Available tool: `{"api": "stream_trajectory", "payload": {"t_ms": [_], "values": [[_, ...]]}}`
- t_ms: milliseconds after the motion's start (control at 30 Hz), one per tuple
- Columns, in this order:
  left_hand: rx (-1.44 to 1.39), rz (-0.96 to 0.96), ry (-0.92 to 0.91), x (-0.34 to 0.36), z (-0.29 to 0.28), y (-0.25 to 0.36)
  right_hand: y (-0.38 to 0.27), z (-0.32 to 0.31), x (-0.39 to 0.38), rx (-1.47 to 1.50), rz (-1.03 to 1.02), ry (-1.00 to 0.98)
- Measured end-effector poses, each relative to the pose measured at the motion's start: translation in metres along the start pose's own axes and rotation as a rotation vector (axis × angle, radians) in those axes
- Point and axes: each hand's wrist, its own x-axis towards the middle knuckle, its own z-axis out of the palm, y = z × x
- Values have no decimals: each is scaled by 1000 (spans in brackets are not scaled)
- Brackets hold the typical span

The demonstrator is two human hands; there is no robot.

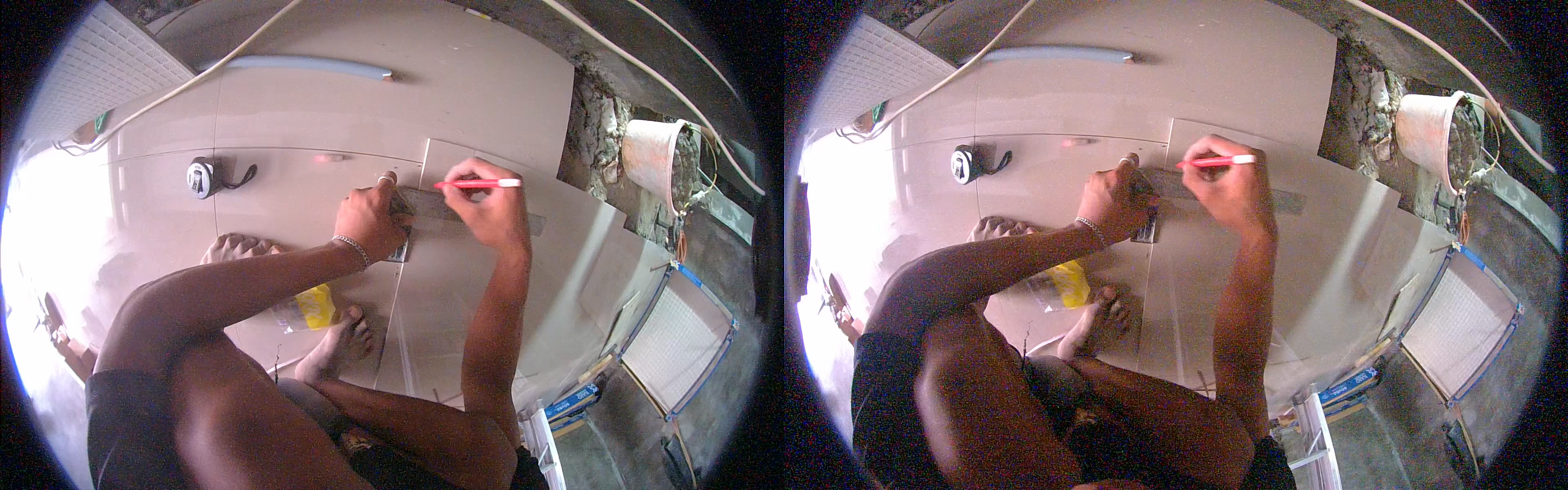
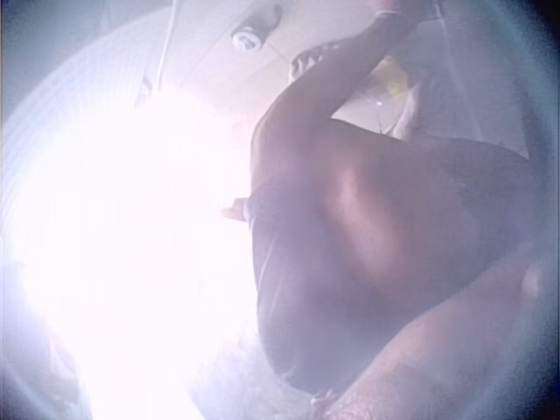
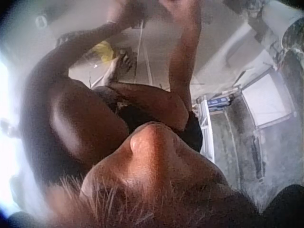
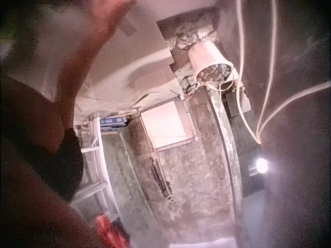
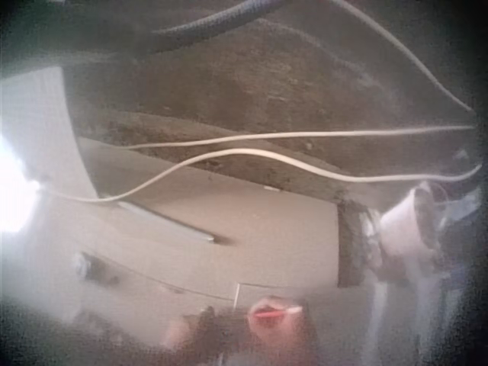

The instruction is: The person measures and marks a large ceramic tile using a tape measure, a red marker, and a metal ruler. They draw straight lines and right angles on the tile surface, then lift the tile and place it on a stack of other tiles.

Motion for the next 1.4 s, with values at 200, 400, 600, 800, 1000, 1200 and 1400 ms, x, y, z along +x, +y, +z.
{"api": "stream_trajectory", "payload": {"t_ms": [200,400,600,800,1000,1200,1400], "values": [[-10,-35,-13,-1,1,3,6,-9,-6,-41,48,-11],[3,-20,18,0,2,4,1,7,2,-66,30,-68],[-20,1,27,-2,2,0,0,5,3,-154,50,-64],[-11,-26,0,-1,1,4,12,-26,-3,-226,91,-24],[34,-47,-19,0,2,3,21,-41,-14,-160,119,49],[-23,-6,14,-1,3,1,21,-39,-14,-213,151,-28],[-30,-5,20,-1,3,-1,19,-33,-9,-237,121,-50]]}}
